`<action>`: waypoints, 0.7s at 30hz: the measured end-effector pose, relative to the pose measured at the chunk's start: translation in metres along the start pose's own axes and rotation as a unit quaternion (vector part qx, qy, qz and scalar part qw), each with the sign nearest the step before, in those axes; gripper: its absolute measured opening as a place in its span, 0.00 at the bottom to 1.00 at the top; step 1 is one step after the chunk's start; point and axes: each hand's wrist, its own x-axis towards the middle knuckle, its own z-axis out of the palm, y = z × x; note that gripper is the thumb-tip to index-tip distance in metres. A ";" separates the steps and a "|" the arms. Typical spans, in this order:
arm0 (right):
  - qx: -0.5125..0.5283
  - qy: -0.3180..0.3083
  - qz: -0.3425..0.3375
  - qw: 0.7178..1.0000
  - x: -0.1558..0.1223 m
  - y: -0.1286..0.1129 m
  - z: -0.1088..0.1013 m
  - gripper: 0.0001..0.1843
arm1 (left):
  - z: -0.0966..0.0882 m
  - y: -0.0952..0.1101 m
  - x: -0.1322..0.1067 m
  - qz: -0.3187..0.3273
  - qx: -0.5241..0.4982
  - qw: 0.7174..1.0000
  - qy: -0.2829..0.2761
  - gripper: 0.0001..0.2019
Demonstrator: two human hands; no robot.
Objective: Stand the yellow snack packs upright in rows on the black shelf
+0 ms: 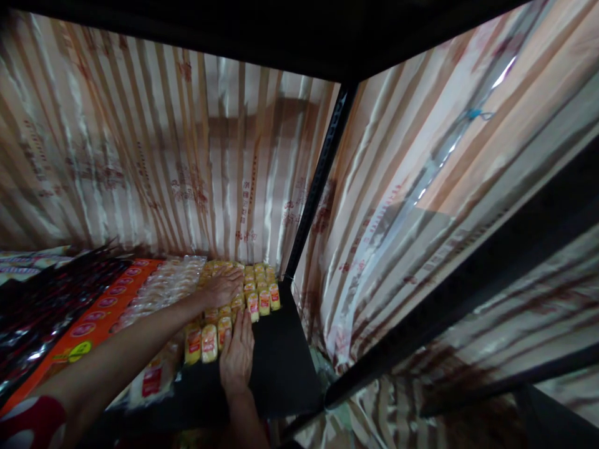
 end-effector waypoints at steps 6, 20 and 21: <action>-0.035 0.009 -0.014 0.999 -0.002 0.002 0.004 0.28 | 0.005 -0.004 0.008 -0.005 0.005 1.000 -0.015 0.21; -0.030 0.017 -0.012 0.999 -0.002 0.001 0.003 0.28 | 0.007 -0.009 0.021 0.016 0.014 1.000 -0.004 0.17; -0.029 0.017 -0.012 0.999 -0.002 0.001 0.003 0.28 | 0.007 -0.009 0.024 0.016 0.014 1.000 -0.002 0.18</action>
